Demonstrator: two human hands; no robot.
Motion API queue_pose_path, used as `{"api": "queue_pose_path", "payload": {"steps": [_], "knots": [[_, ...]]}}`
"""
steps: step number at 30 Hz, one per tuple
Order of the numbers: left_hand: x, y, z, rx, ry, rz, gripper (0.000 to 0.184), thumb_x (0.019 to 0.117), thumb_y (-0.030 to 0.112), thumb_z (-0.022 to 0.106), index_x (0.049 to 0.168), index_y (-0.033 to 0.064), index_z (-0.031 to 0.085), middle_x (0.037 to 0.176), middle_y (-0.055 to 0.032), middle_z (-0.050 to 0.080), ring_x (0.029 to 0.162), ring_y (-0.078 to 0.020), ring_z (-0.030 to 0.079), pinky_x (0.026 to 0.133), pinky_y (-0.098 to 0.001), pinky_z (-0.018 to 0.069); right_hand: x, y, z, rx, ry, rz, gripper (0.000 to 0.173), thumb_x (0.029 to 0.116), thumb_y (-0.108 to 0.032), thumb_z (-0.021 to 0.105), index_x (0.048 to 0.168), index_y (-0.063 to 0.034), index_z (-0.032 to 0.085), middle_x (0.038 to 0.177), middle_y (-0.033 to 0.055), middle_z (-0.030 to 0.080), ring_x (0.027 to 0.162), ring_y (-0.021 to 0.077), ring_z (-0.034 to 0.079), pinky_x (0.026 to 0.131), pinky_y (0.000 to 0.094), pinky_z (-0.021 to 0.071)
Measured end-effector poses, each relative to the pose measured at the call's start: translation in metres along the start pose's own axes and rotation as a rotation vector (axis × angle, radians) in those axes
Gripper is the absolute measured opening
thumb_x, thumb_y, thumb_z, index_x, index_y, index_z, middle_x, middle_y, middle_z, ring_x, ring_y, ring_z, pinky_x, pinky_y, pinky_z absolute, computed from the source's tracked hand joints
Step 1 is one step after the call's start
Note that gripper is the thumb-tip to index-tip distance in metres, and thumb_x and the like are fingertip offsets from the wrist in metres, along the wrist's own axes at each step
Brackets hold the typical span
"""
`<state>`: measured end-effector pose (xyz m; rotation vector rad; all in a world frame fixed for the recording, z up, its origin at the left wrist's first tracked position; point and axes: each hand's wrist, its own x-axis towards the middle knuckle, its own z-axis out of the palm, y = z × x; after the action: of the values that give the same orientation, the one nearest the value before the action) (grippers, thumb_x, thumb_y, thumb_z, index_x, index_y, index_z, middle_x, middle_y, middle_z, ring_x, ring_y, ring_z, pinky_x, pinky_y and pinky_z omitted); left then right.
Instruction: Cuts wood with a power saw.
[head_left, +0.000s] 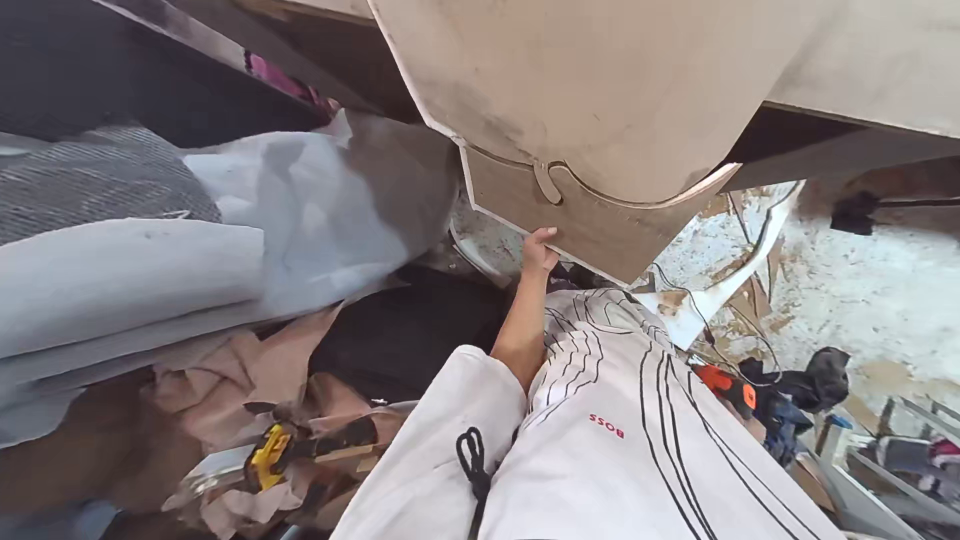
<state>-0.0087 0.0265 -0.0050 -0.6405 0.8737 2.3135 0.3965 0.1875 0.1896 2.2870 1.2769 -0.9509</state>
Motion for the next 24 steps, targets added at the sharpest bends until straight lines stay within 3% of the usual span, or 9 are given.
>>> {"api": "queue_pose_path", "payload": {"steps": [1, 2, 3, 6, 9, 13, 17, 21, 24], "knots": [[-0.004, 0.002, 0.0, 0.007, 0.0, -0.013, 0.034, 0.0821, 0.005, 0.062, 0.115, 0.0028, 0.057, 0.101, -0.0177, 0.071, 0.093, -0.0312, 0.071, 0.084, -0.0523, 0.0593, 0.012, 0.011, -0.004, -0.031, -0.043, 0.001, 0.04, 0.1031, -0.02, 0.063, 0.133, 0.0056, 0.059, 0.123, 0.0217, 0.066, 0.108, 0.0285, 0.064, 0.097, 0.0473, 0.0493], [-0.009, 0.005, 0.003, 0.006, -0.001, -0.02, 0.032, 0.0854, 0.004, 0.062, 0.118, 0.0028, 0.058, 0.104, -0.0184, 0.071, 0.095, -0.0319, 0.07, 0.086, -0.0531, 0.0587, 0.045, 0.053, 0.019, 0.025, 0.244, -0.281, 0.033, 0.093, -0.02, 0.072, 0.105, 0.0106, 0.07, 0.089, 0.0259, 0.072, 0.073, 0.0315, 0.069, 0.067, 0.0505, 0.0561], [-0.016, 0.008, 0.006, 0.004, 0.001, -0.031, 0.032, 0.0879, 0.004, 0.061, 0.119, 0.0024, 0.058, 0.107, -0.0191, 0.071, 0.098, -0.0325, 0.07, 0.088, -0.054, 0.058, 0.071, 0.075, 0.021, 0.043, 0.245, -0.36, 0.033, 0.0924, -0.025, 0.074, 0.1, 0.0076, 0.07, 0.081, 0.0211, 0.07, 0.066, 0.0278, 0.067, 0.062, 0.0502, 0.0557], [-0.036, 0.02, 0.012, 0.014, 0.005, -0.065, 0.031, 0.0879, 0.004, 0.064, 0.119, 0.0022, 0.058, 0.105, -0.0188, 0.071, 0.096, -0.0313, 0.071, 0.086, -0.0519, 0.059, 0.082, 0.062, 0.011, 0.012, 0.125, -0.244, 0.032, 0.0923, -0.029, 0.075, 0.101, 0.0014, 0.07, 0.08, 0.0128, 0.069, 0.065, 0.0217, 0.064, 0.066, 0.0487, 0.0552], [-0.032, 0.018, 0.004, -0.002, -0.027, -0.084, 0.035, 0.0851, 0.002, 0.066, 0.119, 0.003, 0.059, 0.107, -0.0182, 0.071, 0.099, -0.0313, 0.07, 0.089, -0.053, 0.0579, 0.087, 0.053, 0.016, -0.061, 0.116, -0.285, 0.032, 0.0919, -0.029, 0.076, 0.101, 0.0014, 0.071, 0.08, 0.0133, 0.07, 0.065, 0.0221, 0.066, 0.066, 0.0488, 0.0571], [0.0, 0.006, -0.016, 0.032, -0.133, -0.078, 0.038, 0.0722, 0.005, 0.07, 0.11, 0.0066, 0.064, 0.104, -0.0129, 0.073, 0.096, -0.0265, 0.071, 0.086, -0.0493, 0.0593, 0.092, 0.044, 0.021, -0.21, 0.082, -0.344, 0.033, 0.0903, -0.031, 0.077, 0.096, 0.001, 0.072, 0.079, 0.0158, 0.07, 0.068, 0.0278, 0.066, 0.069, 0.056, 0.054], [0.021, -0.001, -0.023, 0.007, -0.161, -0.029, 0.04, 0.0668, -0.001, 0.071, 0.106, 0.0017, 0.063, 0.1, -0.0148, 0.074, 0.095, -0.0282, 0.073, 0.084, -0.0507, 0.06, 0.084, 0.03, 0.026, -0.287, 0.04, -0.368, 0.033, 0.0915, -0.03, 0.075, 0.098, 0.0018, 0.072, 0.079, 0.0157, 0.07, 0.067, 0.0282, 0.066, 0.069, 0.0562, 0.0545], [-0.01, 0.004, -0.009, 0.009, -0.144, -0.046, 0.041, 0.0816, 0.007, 0.073, 0.12, 0.0051, 0.061, 0.112, -0.015, 0.071, 0.103, -0.0282, 0.07, 0.091, -0.0517, 0.0583, 0.072, 0.02, 0.027, -0.298, 0.043, -0.41, 0.032, 0.091, -0.031, 0.075, 0.095, 0.0006, 0.072, 0.075, 0.0139, 0.069, 0.064, 0.0259, 0.065, 0.066, 0.0544, 0.0538], [-0.032, 0.011, 0.004, -0.016, -0.122, -0.038, 0.039, 0.0869, 0.007, 0.073, 0.124, 0.0081, 0.059, 0.114, -0.0144, 0.07, 0.103, -0.0277, 0.07, 0.089, -0.0512, 0.0595, 0.067, 0.013, 0.03, -0.314, 0.031, -0.422, 0.032, 0.0909, -0.031, 0.075, 0.095, 0.0, 0.071, 0.075, 0.0134, 0.069, 0.065, 0.0249, 0.065, 0.066, 0.0534, 0.0538]]}}
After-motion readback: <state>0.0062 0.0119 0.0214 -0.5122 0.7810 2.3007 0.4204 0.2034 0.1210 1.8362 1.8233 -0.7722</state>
